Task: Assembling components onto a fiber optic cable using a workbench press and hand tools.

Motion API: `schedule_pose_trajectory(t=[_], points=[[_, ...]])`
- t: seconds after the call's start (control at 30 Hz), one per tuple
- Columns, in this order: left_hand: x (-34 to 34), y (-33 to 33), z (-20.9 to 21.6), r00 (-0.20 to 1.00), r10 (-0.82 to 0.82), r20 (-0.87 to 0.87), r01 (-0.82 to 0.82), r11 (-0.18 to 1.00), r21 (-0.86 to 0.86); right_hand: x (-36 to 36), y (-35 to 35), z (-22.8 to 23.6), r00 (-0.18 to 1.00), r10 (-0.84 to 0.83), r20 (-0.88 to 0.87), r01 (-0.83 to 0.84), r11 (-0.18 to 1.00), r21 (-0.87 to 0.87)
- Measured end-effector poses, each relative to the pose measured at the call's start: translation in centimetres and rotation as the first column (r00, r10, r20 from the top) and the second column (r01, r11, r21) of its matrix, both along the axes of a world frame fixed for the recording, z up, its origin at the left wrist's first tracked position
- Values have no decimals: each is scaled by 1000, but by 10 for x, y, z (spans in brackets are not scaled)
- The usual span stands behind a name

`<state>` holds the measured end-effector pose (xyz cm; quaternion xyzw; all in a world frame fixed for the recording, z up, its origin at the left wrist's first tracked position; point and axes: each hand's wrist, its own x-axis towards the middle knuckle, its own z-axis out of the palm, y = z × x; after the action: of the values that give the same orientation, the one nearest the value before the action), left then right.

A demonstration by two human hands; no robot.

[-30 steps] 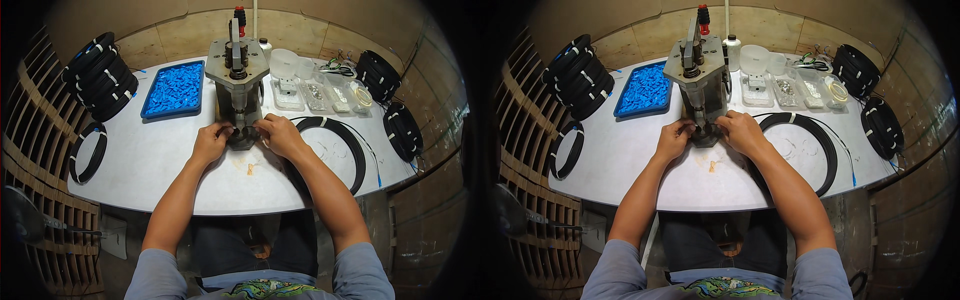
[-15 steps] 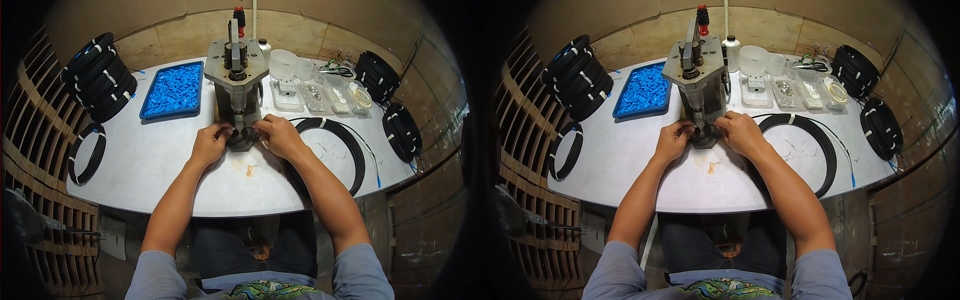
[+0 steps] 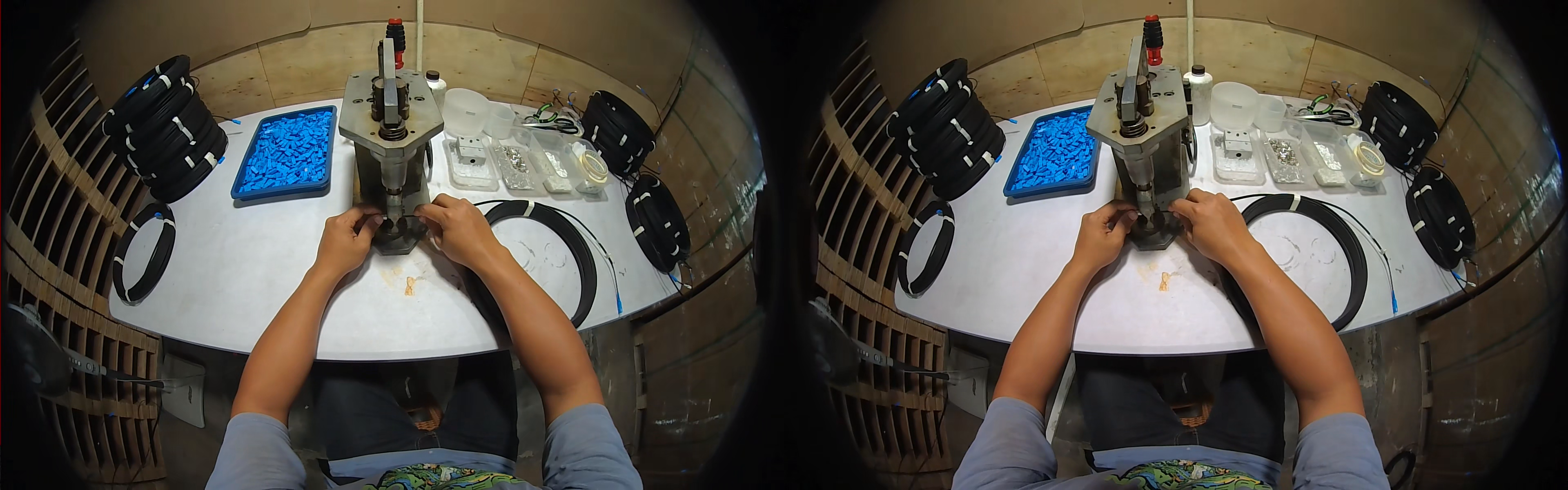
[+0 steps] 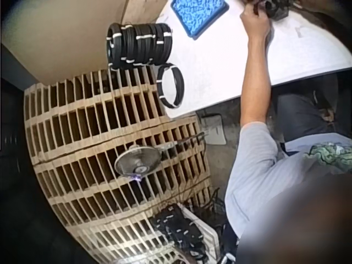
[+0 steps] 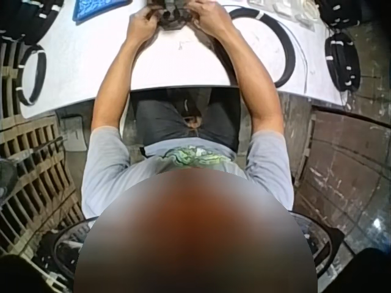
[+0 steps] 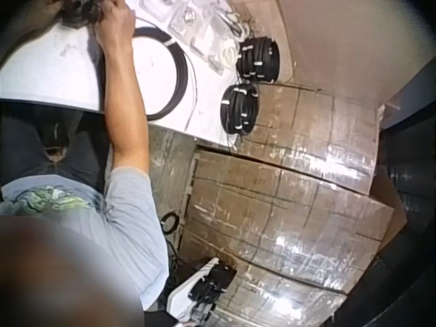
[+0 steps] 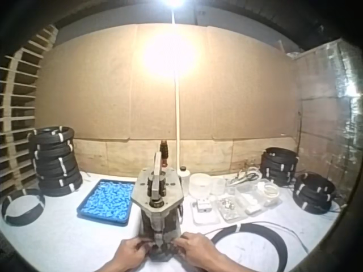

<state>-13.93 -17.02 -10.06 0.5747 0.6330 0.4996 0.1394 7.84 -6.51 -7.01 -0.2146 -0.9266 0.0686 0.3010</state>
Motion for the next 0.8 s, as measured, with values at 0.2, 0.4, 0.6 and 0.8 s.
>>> schedule_pose_trajectory(t=[0.2,0.4,0.6,0.8], points=[[0,-2,2,1000,-18,-15,18,1000,-4,0,-1,1,1000,-21,19,22,1000,-11],[-1,-1,0,1000,-8,-27,8,1000,-3,0,0,1,1000,-7,30,7,1000,-6],[-1,0,1,1000,-6,-25,6,1000,-30,0,2,0,1000,-5,20,5,1000,-4],[-3,-1,-3,999,-16,-28,15,1000,-14,-1,-2,2,1000,0,9,0,1000,3]])
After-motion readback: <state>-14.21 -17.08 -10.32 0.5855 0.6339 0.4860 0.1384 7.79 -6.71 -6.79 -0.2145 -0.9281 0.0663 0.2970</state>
